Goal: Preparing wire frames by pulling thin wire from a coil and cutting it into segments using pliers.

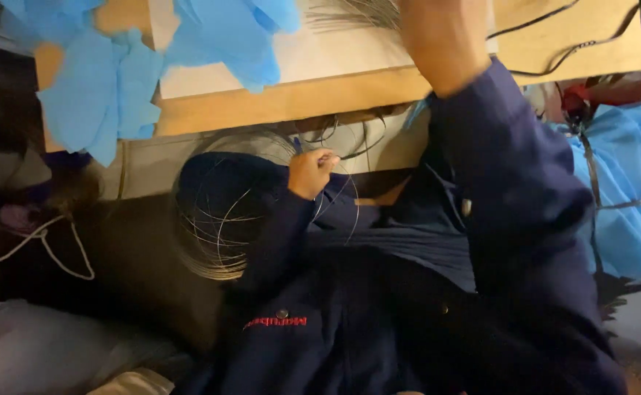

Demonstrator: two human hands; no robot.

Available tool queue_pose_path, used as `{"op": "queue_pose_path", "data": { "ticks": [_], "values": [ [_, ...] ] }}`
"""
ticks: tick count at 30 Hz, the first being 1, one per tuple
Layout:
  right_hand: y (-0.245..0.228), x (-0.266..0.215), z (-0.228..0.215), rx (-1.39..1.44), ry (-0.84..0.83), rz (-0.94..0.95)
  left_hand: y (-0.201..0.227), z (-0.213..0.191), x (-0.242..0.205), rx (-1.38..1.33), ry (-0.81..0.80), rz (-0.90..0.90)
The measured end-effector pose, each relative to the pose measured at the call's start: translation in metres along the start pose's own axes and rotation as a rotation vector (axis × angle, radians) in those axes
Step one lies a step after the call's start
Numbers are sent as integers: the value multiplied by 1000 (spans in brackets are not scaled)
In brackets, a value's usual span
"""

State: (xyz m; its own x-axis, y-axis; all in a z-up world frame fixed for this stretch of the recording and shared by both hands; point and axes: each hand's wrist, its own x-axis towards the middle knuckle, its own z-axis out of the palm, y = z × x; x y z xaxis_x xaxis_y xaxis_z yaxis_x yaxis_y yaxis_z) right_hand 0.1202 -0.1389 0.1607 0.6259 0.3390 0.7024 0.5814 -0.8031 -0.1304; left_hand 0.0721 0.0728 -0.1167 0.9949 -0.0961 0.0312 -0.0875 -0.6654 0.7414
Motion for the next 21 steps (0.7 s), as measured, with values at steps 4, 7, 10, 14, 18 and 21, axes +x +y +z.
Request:
{"op": "queue_pose_path", "data": {
  "ticks": [4, 7, 10, 14, 18, 21],
  "values": [
    [3, 16, 16, -58, 44, -57, 2, 13, 14, -34, 10, 0],
    [7, 17, 28, -93, 56, -81, 14, 18, 20, -192, 59, 58],
    [14, 14, 34, -145, 69, -95, 25, 31, 23, -476, 80, 20],
    [25, 10, 33, -232, 100, -118, 38, 37, 28, -547, 192, -35],
    [-30, -45, -26, 58, -55, 188, 59, 40, 29, -1049, 130, -209],
    [-37, -95, -9, 432, -128, 441, 83, 25, 23, -1242, 31, -297]
  ]
}}
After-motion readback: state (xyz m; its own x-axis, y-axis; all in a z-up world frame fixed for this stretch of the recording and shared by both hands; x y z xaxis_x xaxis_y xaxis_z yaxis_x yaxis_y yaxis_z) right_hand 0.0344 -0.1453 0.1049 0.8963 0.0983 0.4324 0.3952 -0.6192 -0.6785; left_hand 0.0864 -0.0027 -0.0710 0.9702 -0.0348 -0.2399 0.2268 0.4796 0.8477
